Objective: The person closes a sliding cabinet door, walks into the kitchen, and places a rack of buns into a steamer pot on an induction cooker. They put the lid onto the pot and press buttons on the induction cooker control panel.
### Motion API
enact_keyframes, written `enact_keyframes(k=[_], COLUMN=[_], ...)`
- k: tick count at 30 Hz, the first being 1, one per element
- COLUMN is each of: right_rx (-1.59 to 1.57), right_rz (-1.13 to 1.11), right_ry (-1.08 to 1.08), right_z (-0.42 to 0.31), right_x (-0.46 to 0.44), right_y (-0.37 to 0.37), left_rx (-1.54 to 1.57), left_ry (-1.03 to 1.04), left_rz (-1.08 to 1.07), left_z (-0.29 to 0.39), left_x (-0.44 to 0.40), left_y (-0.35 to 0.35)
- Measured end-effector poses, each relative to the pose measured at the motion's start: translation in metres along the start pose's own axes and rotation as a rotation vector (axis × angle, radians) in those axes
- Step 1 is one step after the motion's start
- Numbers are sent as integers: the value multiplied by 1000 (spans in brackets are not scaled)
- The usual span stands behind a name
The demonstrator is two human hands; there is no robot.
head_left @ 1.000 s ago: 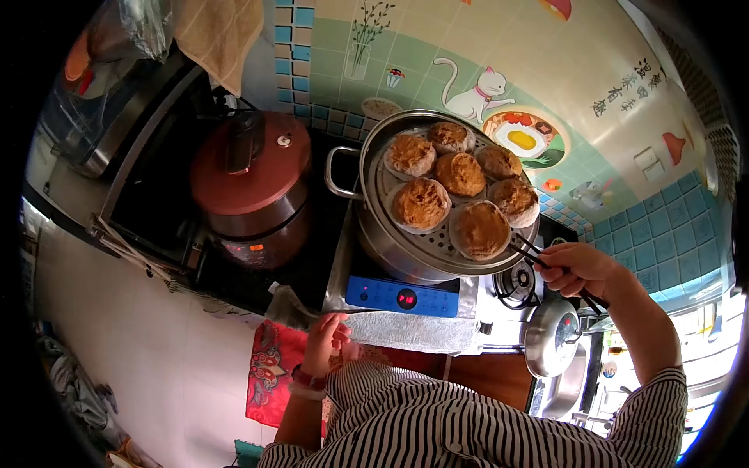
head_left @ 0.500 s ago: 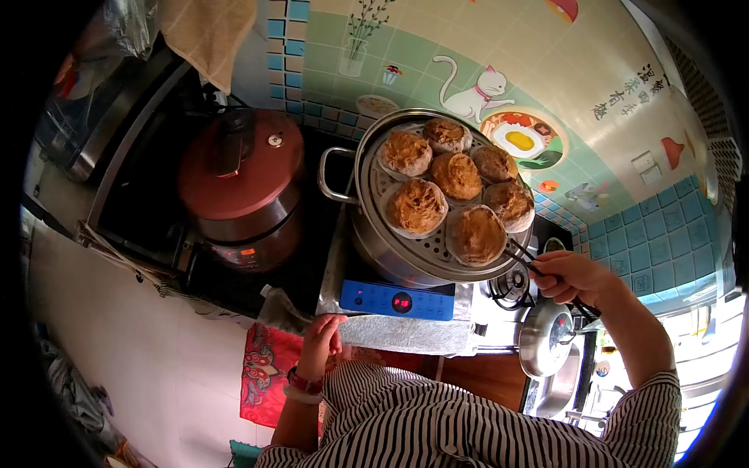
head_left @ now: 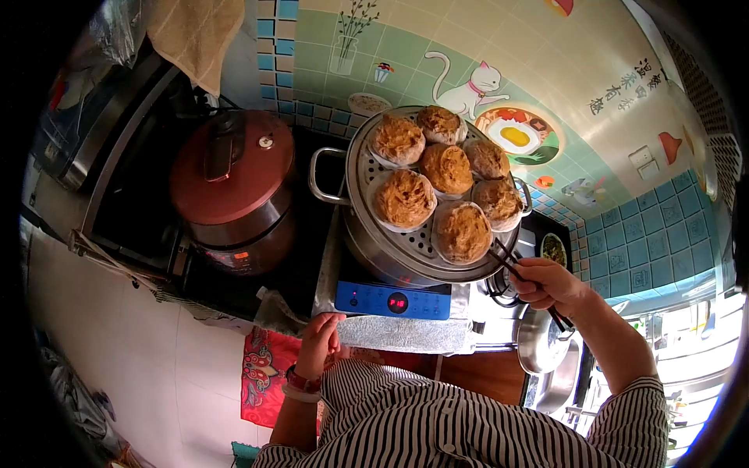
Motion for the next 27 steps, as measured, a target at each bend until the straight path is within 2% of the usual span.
enact_keyframes(k=[6, 8, 16, 18, 20, 27], right_rx=[56, 55, 17, -2, 14, -54], right_rz=[9, 82, 60, -66, -18, 11], right_ry=[11, 21, 29, 44, 49, -42], right_z=[6, 3, -1, -2, 0, 12], right_x=[7, 9, 10, 9, 8, 11], right_y=[12, 13, 13, 13, 12, 17], left_rx=[-30, -46, -9, -32, -54, 8], left_ry=[1, -4, 12, 6, -2, -37], left_rz=[9, 24, -11, -17, -24, -4], left_z=[-1, 2, 2, 4, 4, 2], left_x=[10, 12, 14, 15, 16, 17], left_y=[-5, -5, -1, 1, 2, 3])
Point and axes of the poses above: each hand's wrist, its own x-axis away from the middle knuckle, its own y-axis out of the palm, z = x × y, the point moved 6 cm from there along -x, towards the middle knuckle, and after that the axes turned 7 degrees about z, right-handed, at the moved point
